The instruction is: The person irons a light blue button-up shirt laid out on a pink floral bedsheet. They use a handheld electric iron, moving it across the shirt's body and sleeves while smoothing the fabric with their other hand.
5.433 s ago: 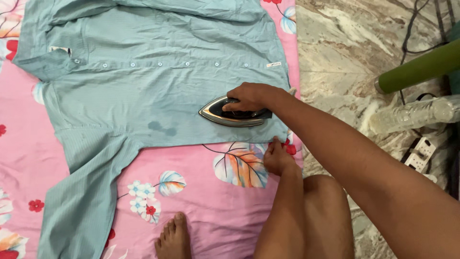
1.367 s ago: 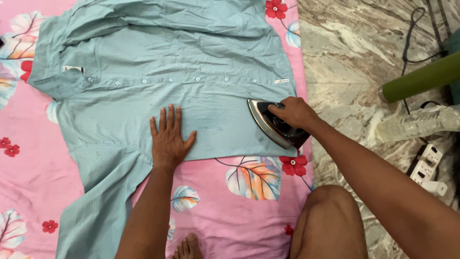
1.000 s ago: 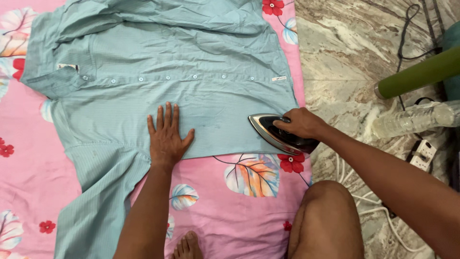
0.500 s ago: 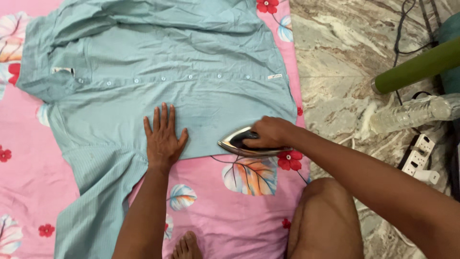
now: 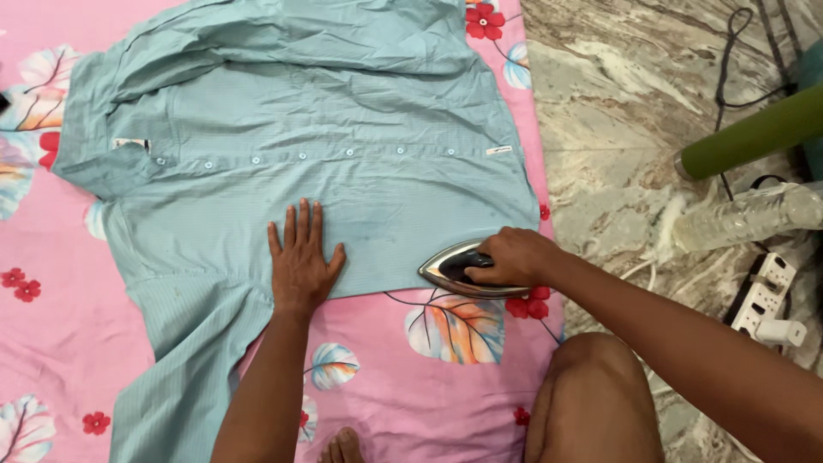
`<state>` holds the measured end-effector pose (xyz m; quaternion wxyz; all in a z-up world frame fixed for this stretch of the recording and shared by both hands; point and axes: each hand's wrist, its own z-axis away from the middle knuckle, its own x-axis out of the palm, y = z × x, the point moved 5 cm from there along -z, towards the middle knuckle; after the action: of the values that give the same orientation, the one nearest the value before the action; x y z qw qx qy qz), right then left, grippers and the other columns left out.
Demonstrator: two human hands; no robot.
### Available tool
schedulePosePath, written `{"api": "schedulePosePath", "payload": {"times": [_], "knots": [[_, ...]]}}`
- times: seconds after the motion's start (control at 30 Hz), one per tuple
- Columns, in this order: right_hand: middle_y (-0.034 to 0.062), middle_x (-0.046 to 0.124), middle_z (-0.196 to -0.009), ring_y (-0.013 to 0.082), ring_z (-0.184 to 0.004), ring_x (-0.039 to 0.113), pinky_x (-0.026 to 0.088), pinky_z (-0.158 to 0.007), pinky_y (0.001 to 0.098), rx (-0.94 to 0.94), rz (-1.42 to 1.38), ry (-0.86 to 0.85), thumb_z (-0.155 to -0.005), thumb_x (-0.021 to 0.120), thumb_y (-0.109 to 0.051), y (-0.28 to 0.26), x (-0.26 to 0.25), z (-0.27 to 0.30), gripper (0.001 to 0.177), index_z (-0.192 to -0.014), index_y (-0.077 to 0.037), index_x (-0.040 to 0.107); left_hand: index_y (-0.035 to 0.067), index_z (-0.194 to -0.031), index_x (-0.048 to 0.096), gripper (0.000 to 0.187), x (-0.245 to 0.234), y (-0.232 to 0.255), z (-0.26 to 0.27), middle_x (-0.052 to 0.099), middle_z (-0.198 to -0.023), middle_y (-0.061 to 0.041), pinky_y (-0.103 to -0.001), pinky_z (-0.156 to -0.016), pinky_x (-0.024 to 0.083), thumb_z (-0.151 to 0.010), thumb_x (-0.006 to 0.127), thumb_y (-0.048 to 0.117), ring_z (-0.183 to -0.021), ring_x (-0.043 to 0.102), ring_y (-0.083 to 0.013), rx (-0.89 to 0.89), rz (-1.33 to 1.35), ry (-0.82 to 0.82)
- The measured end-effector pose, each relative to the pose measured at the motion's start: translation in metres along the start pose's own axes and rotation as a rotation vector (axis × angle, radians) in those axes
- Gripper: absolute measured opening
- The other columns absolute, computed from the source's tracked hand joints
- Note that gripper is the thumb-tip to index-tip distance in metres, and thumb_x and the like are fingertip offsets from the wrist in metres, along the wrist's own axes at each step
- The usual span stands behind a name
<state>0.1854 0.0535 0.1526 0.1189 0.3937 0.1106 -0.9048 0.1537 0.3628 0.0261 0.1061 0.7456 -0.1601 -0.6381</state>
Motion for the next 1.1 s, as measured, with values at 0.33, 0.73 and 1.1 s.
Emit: {"api": "schedulePosePath", "payload": {"times": [0.33, 0.73, 1.1], "knots": [[0.0177, 0.069, -0.073, 0.0296, -0.066, 0.07, 0.056, -0.062, 0.0415, 0.261, -0.517, 0.032, -0.09, 0.061, -0.058, 0.038, 0.023, -0.004, 0.058, -0.088, -0.001, 0.072, 0.004, -0.157, 0.037, 0.079, 0.001, 0.001, -0.005, 0.037, -0.162, -0.017, -0.059, -0.123, 0.013, -0.094, 0.057, 0.046, -0.151, 0.03, -0.034, 0.001, 0.028, 0.026], [0.0058, 0.059, -0.071, 0.0155, -0.053, 0.06, 0.052, -0.05, 0.0317, 0.418, -1.518, 0.456, -0.097, 0.064, -0.027, 0.036, 0.073, 0.018, 0.03, -0.107, 0.0, 0.059, 0.009, -0.117, 0.068, 0.039, 0.132, 0.218, -0.236, 0.068, -0.117, -0.014, -0.048, -0.093, 0.05, -0.086, 0.078, 0.03, -0.111, 0.063, -0.0361, 0.437, 0.461, -0.285], [0.0106, 0.058, -0.054, 0.0169, -0.044, 0.058, 0.05, -0.045, 0.0346, 0.494, -1.222, 0.442, -0.097, 0.057, -0.025, 0.027, 0.037, 0.03, 0.05, -0.146, -0.024, 0.051, 0.013, -0.096, 0.073, 0.031, 0.189, 0.287, -0.304, 0.077, -0.097, -0.005, -0.04, -0.078, 0.06, -0.074, 0.086, 0.028, -0.088, 0.076, -0.0233, 0.494, 0.437, -0.827]]}}
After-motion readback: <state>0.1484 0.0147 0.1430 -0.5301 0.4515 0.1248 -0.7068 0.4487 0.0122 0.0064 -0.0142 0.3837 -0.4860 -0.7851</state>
